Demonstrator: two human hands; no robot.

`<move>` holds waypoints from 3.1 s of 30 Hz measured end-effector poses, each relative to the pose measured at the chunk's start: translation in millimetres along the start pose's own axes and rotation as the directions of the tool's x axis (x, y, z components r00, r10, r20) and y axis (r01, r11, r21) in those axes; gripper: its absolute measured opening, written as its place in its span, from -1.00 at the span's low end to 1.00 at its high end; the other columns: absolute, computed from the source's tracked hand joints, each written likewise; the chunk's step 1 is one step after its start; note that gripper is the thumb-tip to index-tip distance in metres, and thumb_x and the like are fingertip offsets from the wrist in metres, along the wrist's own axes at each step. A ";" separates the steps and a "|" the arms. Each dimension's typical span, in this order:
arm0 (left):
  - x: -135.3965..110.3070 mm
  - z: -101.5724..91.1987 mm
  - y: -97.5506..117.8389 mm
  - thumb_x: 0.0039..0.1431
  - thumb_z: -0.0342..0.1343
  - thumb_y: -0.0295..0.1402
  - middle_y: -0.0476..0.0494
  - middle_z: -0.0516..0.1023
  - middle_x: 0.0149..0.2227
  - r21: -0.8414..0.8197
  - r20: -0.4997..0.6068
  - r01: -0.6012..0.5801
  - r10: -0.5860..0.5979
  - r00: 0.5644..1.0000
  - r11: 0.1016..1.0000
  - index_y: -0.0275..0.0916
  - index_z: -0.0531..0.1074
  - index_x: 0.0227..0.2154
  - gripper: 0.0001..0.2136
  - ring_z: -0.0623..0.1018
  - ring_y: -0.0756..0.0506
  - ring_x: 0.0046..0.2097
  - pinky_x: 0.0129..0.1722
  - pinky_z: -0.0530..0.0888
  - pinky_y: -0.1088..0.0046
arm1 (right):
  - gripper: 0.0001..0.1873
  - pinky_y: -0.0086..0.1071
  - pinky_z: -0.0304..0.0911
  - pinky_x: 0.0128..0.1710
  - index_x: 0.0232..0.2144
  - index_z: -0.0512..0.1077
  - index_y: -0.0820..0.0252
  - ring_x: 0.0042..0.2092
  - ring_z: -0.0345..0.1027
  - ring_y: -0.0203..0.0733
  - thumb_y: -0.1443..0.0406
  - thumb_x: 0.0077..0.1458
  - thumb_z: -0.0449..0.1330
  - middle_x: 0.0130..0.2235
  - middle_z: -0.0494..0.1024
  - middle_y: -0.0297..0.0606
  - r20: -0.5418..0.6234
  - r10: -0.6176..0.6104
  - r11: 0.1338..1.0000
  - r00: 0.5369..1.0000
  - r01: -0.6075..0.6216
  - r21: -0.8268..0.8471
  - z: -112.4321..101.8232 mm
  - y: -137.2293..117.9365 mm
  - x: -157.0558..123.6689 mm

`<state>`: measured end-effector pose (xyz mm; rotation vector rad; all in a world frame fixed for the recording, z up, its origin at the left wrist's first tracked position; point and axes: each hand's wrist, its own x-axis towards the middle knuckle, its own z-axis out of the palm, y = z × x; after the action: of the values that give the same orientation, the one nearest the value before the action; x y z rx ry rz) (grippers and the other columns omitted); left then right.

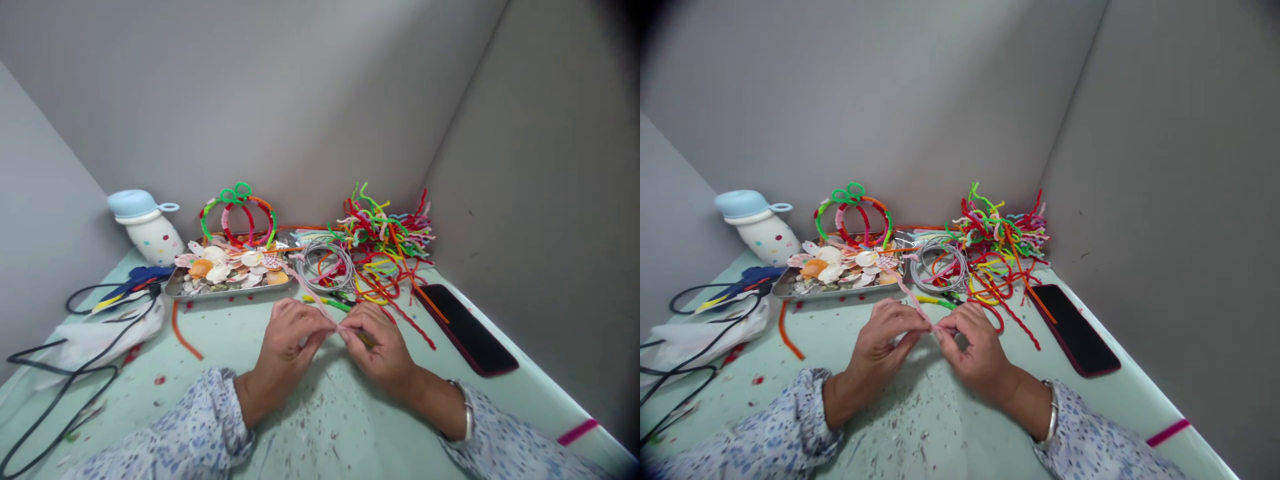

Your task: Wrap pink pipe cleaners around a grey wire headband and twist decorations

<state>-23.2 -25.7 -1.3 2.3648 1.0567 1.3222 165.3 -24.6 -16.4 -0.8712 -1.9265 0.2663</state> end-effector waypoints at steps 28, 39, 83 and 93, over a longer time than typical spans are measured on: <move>1.2 0.2 -3.0 0.22 0.15 -0.44 -0.03 0.66 -0.31 0.087 -0.075 -0.134 0.140 0.987 0.987 -0.14 0.54 -0.30 -0.90 0.59 -0.03 -0.28 -0.09 0.29 0.26 | -0.93 -0.25 0.18 -0.25 -0.37 0.39 0.16 -0.32 0.29 -0.19 0.41 0.15 0.15 -0.43 0.42 -0.32 -0.003 -0.001 1.000 1.000 0.001 0.017 0.7 3.3 -2.5; 2.0 2.7 -3.4 0.19 0.15 -0.50 -0.03 0.61 -0.32 0.021 -0.033 -0.082 0.083 0.996 0.996 -0.15 0.52 -0.28 -0.88 0.54 -0.05 -0.26 -0.10 0.29 0.26 | -0.94 -0.24 0.17 -0.24 -0.34 0.39 0.17 -0.31 0.29 -0.18 0.40 0.17 0.14 -0.41 0.44 -0.29 0.021 -0.002 1.000 1.000 0.002 0.010 -0.2 1.5 -2.8; 6.2 -3.1 4.8 0.28 0.04 -0.43 -0.06 0.57 -0.32 0.076 0.083 -0.038 0.032 0.996 0.996 -0.18 0.48 -0.27 -0.88 0.49 -0.07 -0.25 -0.08 0.26 0.25 | -0.93 -0.22 0.19 -0.24 -0.34 0.38 0.14 -0.30 0.30 -0.17 0.38 0.18 0.12 -0.41 0.47 -0.28 0.020 -0.080 0.995 0.997 0.081 -0.059 -2.1 1.7 -1.8; 3.7 -4.0 11.2 0.27 -0.03 -0.49 -0.09 0.49 -0.36 0.034 0.134 -0.022 0.017 0.991 0.999 -0.23 0.40 -0.31 -0.88 0.42 -0.09 -0.27 -0.14 0.25 0.27 | -0.92 -0.20 0.20 -0.22 -0.32 0.39 0.14 -0.29 0.32 -0.16 0.41 0.16 0.13 -0.40 0.47 -0.27 0.021 -0.115 0.992 0.993 0.116 -0.047 -3.9 -1.8 0.2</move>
<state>-19.8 -31.6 9.0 2.4568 1.0288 1.1409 167.7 -26.4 -13.4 -0.7878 -1.9999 0.1599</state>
